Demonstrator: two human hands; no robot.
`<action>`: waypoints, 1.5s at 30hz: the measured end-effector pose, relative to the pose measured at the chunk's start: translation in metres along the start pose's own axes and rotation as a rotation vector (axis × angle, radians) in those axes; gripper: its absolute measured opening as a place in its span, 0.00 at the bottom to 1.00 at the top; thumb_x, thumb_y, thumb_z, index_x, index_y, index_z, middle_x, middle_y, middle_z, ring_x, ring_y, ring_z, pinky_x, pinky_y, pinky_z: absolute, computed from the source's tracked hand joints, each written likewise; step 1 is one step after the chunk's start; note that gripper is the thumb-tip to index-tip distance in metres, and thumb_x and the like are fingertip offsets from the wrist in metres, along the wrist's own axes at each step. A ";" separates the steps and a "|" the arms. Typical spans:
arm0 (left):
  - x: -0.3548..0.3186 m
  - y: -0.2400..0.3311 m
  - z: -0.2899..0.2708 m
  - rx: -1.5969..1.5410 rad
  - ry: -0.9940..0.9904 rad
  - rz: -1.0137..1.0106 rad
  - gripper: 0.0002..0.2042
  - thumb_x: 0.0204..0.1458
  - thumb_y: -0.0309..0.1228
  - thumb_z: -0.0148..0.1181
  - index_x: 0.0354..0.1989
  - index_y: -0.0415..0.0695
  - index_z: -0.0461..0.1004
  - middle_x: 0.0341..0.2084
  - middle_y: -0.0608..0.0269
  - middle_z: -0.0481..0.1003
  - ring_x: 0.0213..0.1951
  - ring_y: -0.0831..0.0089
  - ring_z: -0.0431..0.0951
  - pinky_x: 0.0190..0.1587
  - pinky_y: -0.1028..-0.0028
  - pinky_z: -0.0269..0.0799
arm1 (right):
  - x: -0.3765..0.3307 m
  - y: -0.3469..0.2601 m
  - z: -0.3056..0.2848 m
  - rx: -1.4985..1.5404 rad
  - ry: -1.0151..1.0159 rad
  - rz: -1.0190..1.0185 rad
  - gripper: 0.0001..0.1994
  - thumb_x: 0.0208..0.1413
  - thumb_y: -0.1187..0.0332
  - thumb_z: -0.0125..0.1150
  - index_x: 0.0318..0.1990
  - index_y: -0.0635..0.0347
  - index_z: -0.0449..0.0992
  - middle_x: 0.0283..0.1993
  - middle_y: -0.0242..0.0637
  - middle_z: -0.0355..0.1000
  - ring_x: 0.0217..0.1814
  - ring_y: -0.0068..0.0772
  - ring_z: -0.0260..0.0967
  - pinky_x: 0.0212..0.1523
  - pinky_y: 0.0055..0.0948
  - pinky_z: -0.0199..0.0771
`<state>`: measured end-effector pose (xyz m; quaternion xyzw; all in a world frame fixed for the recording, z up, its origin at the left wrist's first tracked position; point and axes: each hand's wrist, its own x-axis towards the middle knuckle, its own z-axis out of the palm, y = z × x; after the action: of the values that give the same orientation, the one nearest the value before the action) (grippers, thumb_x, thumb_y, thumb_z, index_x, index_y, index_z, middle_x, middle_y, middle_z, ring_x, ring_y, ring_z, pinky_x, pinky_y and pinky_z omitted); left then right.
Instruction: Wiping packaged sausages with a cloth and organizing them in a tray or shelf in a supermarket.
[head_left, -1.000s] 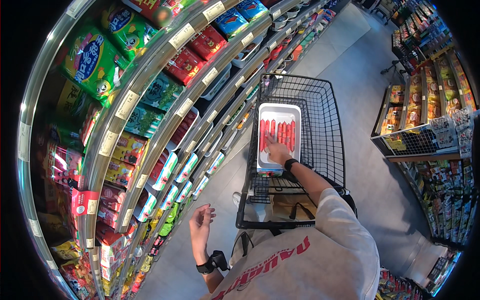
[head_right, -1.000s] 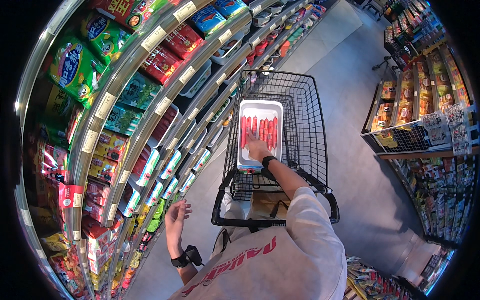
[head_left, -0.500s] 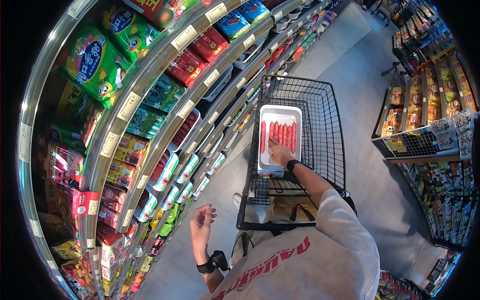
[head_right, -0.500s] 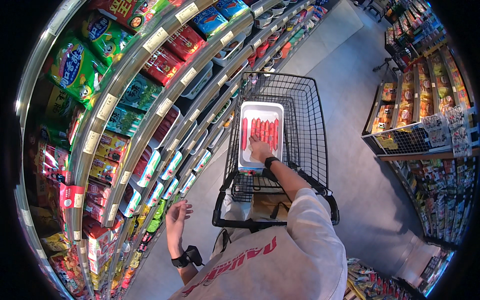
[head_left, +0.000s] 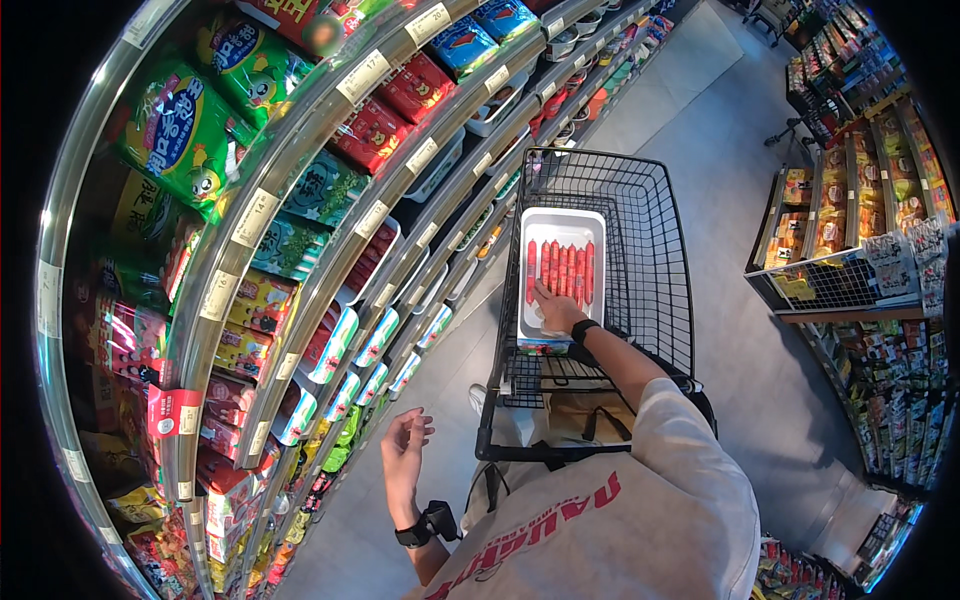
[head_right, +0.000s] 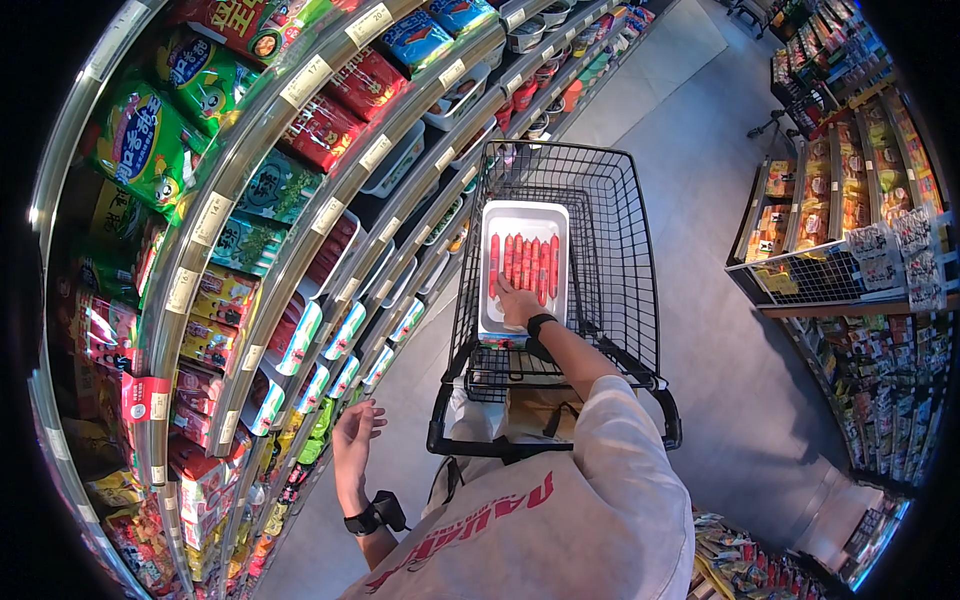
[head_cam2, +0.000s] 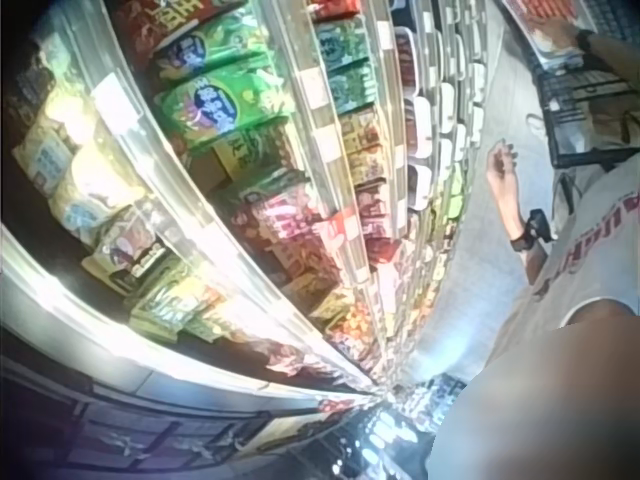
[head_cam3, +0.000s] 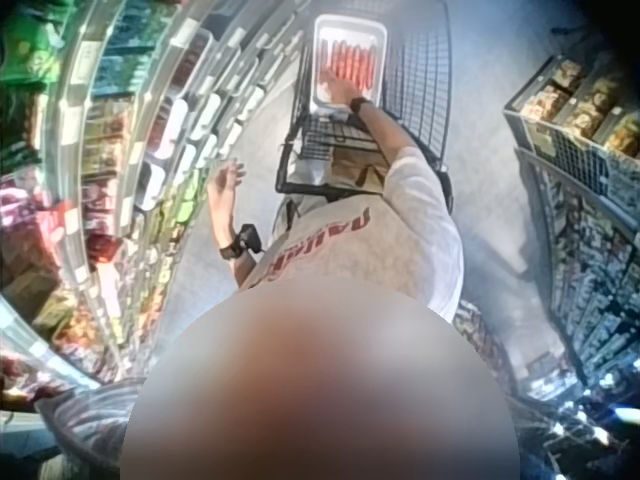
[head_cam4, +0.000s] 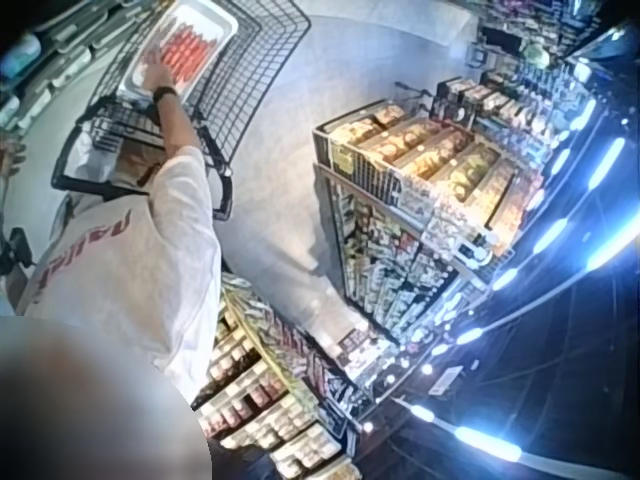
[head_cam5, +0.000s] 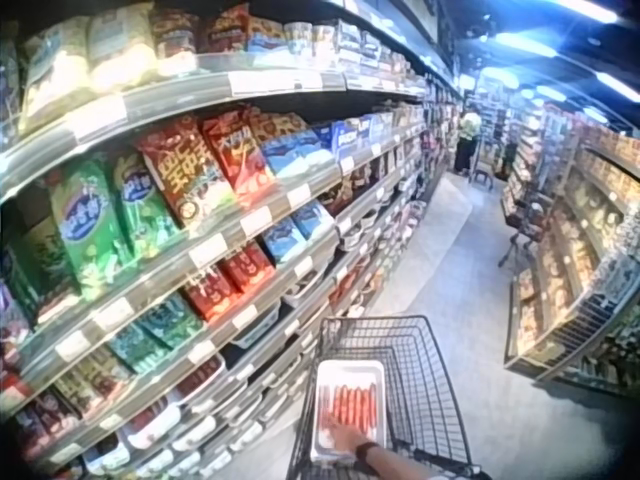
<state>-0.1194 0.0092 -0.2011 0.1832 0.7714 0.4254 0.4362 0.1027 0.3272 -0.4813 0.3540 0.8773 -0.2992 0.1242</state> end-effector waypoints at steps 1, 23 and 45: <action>0.000 0.002 0.001 0.000 0.002 -0.004 0.19 0.63 0.43 0.56 0.52 0.39 0.74 0.39 0.60 0.79 0.39 0.73 0.79 0.43 0.74 0.72 | 0.002 0.006 0.006 -0.002 -0.003 0.013 0.37 0.43 0.73 0.58 0.67 0.60 0.59 0.76 0.50 0.45 0.49 0.54 0.75 0.45 0.48 0.77; 0.001 0.004 0.001 -0.001 0.015 0.006 0.18 0.63 0.40 0.56 0.52 0.38 0.74 0.38 0.58 0.80 0.39 0.73 0.80 0.42 0.74 0.72 | 0.009 -0.006 -0.005 -0.072 0.039 0.020 0.22 0.48 0.69 0.59 0.53 0.63 0.71 0.73 0.50 0.52 0.47 0.54 0.77 0.44 0.47 0.78; 0.006 0.007 0.010 0.010 -0.031 0.005 0.18 0.64 0.42 0.55 0.52 0.39 0.74 0.40 0.59 0.80 0.40 0.73 0.79 0.43 0.74 0.72 | -0.012 0.041 -0.030 0.145 0.279 0.588 0.22 0.51 0.61 0.65 0.50 0.62 0.72 0.60 0.52 0.63 0.54 0.57 0.72 0.53 0.49 0.74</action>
<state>-0.1152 0.0219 -0.2006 0.1938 0.7662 0.4200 0.4460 0.1396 0.3620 -0.4700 0.6375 0.7225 -0.2611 0.0583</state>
